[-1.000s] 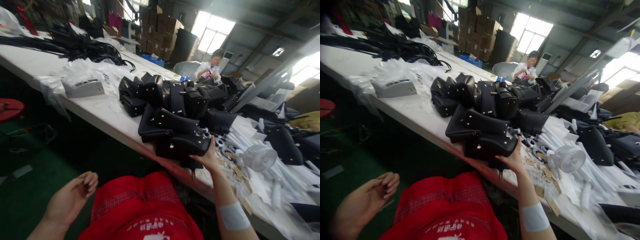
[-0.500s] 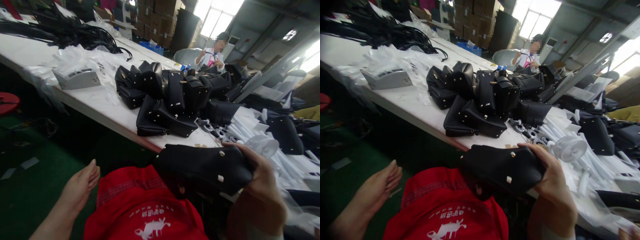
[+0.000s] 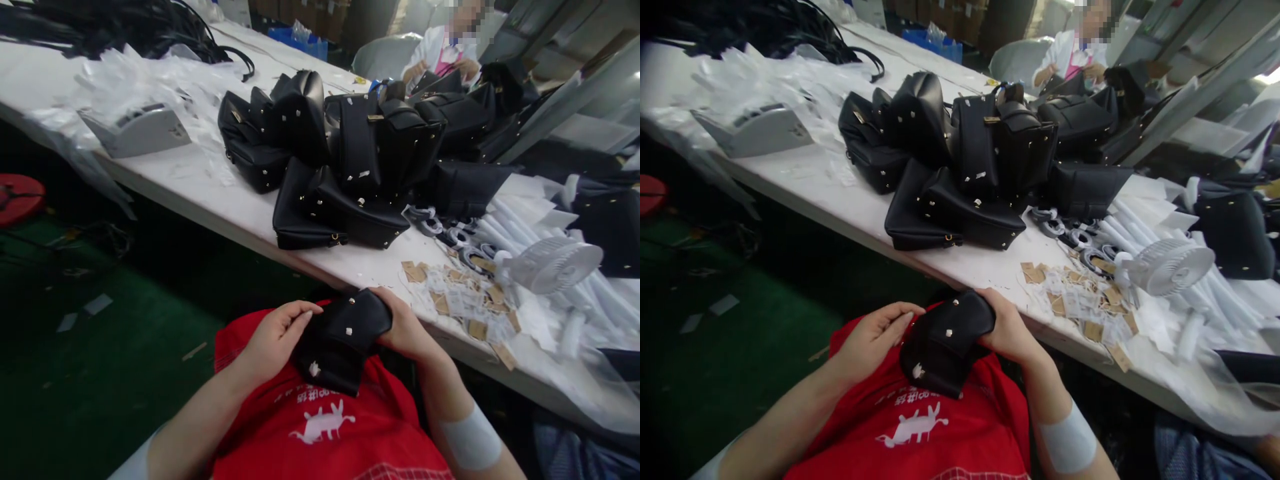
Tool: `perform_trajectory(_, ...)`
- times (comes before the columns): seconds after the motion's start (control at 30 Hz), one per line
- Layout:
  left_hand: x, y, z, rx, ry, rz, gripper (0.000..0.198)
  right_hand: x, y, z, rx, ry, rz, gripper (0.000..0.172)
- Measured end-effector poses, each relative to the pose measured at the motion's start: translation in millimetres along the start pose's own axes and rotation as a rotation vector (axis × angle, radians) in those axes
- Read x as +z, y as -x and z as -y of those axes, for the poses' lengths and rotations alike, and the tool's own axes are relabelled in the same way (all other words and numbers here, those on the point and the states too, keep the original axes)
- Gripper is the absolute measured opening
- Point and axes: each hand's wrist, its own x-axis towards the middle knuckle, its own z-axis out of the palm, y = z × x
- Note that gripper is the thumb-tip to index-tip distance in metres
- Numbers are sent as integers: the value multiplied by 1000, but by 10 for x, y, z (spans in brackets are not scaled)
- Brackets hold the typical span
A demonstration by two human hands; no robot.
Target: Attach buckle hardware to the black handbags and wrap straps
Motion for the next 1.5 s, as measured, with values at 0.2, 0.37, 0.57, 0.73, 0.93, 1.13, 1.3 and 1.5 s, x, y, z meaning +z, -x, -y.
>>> perform_trajectory(0.2,170,-105,-141,175,-239,115,11,-14,2,72,-41,7,25,62)
perform_trajectory(0.37,148,-87,-240,245,-406,164,7,34,32,159,-67,38,43,65)
perform_trajectory(0.57,63,-60,-320,205,-519,256,3,68,33,300,-86,91,68,62)
perform_trajectory(0.73,10,-55,-297,101,-365,261,9,77,26,329,-101,100,69,61)
perform_trajectory(0.93,-99,-30,-215,-81,229,377,23,71,45,286,-85,96,53,64)
perform_trajectory(1.13,-20,-168,-190,-77,197,143,15,89,52,330,-88,95,66,63)
perform_trajectory(1.3,54,-262,-274,8,-119,120,17,94,61,386,-95,123,83,62)
perform_trajectory(1.5,41,-316,-300,1,-135,192,14,79,101,426,-95,138,104,63)
